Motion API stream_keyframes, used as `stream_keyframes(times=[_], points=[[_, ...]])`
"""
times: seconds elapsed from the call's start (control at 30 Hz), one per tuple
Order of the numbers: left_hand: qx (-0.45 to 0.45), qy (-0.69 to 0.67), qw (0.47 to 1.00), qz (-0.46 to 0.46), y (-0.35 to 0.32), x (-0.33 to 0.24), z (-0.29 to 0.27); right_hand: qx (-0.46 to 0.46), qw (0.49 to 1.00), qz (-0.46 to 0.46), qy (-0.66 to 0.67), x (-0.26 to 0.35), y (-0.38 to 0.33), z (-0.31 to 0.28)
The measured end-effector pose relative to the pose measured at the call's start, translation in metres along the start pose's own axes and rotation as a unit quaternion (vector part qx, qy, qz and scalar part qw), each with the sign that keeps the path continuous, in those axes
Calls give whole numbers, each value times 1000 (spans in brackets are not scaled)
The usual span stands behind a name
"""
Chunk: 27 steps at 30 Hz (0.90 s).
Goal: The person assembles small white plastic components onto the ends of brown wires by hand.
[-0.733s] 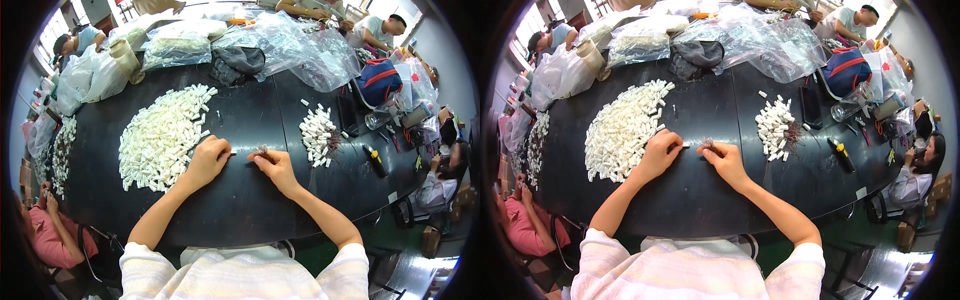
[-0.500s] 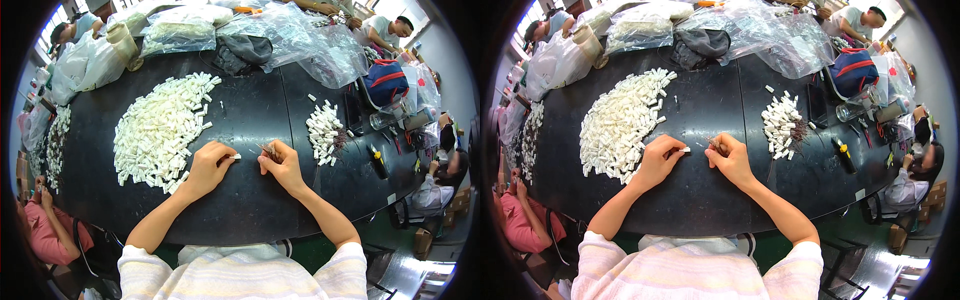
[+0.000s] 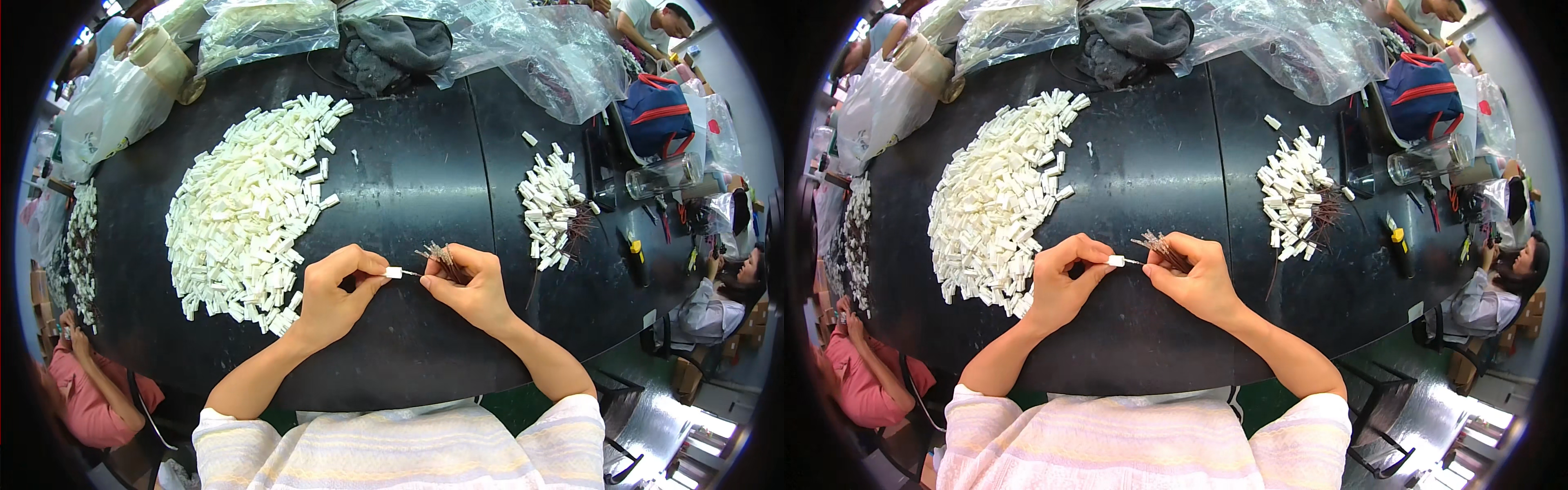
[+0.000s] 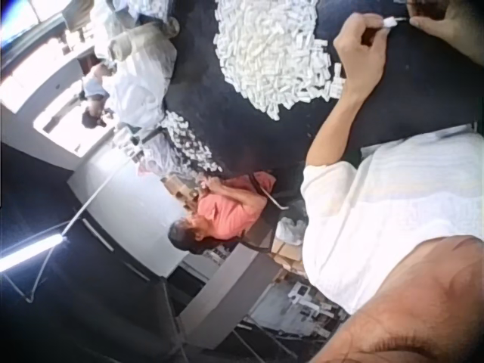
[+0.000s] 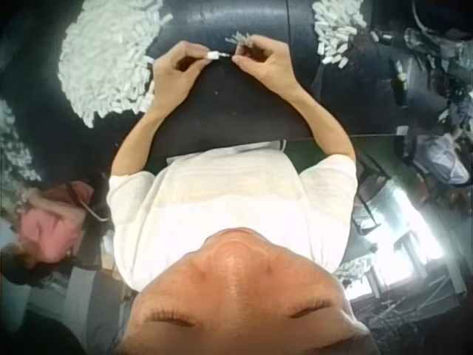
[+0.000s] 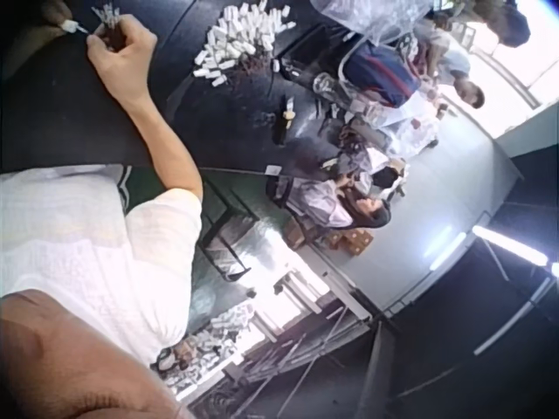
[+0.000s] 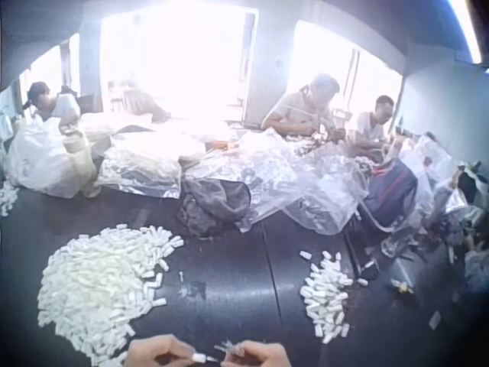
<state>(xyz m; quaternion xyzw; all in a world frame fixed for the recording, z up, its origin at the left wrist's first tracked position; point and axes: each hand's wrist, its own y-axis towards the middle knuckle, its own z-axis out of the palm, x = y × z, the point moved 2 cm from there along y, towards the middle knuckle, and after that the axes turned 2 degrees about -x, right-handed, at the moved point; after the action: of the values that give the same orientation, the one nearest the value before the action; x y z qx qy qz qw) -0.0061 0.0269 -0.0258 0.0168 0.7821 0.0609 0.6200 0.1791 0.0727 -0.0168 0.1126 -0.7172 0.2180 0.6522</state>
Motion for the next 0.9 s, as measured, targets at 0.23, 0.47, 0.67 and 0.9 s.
stream_keyframes(times=[0.23,0.47,0.67,0.9], points=[[21,72,985,157,4,-9,7,18,996,-51,-64,-1,0,-3],[3,97,981,167,3,-7,10,20,989,-101,-106,1,1,0],[76,115,972,190,21,-25,-2,26,991,-91,-92,0,2,-1],[-93,435,877,182,53,-5,-38,22,986,-158,-54,-3,7,-2]])
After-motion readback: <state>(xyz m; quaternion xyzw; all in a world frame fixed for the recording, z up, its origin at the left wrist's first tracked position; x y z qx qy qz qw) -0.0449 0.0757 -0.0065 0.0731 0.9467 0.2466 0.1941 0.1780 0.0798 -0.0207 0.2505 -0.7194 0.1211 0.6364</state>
